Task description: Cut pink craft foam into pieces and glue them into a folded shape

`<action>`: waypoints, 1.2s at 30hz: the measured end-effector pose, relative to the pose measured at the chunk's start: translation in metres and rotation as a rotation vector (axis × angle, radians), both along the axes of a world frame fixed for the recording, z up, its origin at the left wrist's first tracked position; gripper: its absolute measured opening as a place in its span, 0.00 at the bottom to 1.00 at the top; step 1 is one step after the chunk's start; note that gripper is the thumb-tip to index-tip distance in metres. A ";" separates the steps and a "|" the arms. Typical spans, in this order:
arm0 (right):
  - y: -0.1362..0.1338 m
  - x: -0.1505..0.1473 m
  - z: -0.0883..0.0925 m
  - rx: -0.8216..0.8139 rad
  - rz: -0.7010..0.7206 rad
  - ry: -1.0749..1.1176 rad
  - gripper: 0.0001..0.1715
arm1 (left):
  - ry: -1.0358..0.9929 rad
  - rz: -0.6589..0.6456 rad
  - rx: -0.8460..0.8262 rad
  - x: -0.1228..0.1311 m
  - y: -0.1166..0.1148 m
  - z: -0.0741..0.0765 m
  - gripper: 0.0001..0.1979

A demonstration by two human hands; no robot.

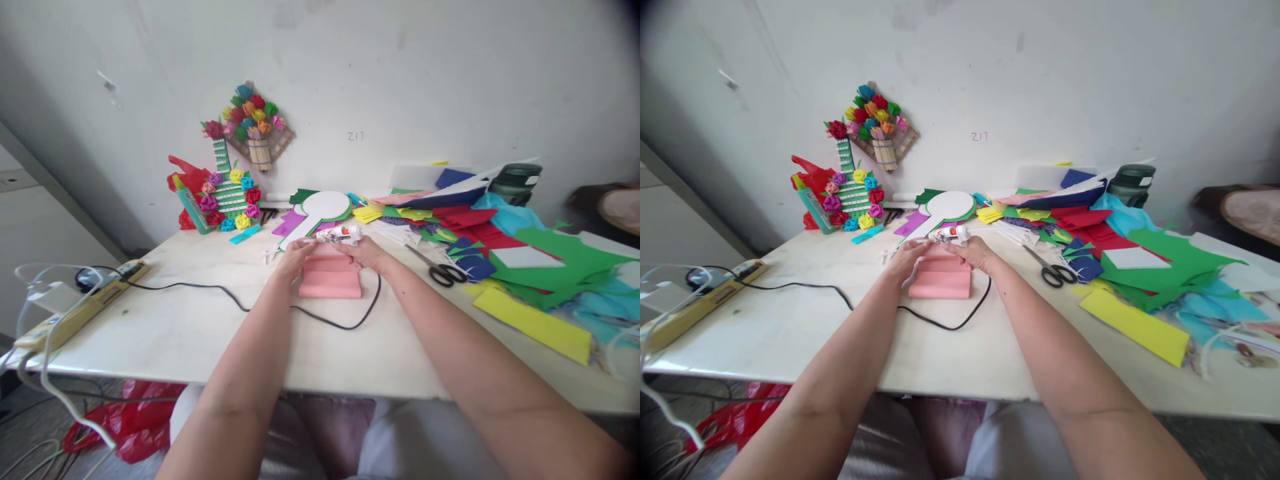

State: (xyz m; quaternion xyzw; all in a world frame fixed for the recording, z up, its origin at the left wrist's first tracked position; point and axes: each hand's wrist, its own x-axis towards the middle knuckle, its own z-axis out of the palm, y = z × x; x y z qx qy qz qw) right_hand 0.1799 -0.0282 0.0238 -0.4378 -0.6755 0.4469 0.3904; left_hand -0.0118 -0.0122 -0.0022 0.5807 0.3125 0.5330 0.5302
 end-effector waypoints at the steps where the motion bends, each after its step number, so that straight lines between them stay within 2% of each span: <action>1: 0.000 0.001 0.000 -0.003 -0.007 0.006 0.23 | -0.002 0.002 -0.002 0.000 0.000 0.000 0.18; 17: 0.000 0.012 0.003 -0.022 -0.033 0.052 0.23 | 0.010 0.078 0.031 -0.006 -0.002 0.000 0.13; 28: 0.006 0.013 -0.003 -0.014 -0.008 0.048 0.24 | 0.024 0.111 0.050 -0.008 0.002 0.000 0.14; 31: 0.007 0.018 -0.002 -0.018 -0.056 0.014 0.24 | 0.012 0.143 0.045 -0.009 0.002 0.001 0.14; 36: 0.013 0.033 -0.002 0.013 -0.214 0.007 0.24 | -0.025 0.197 0.040 -0.013 0.003 0.002 0.14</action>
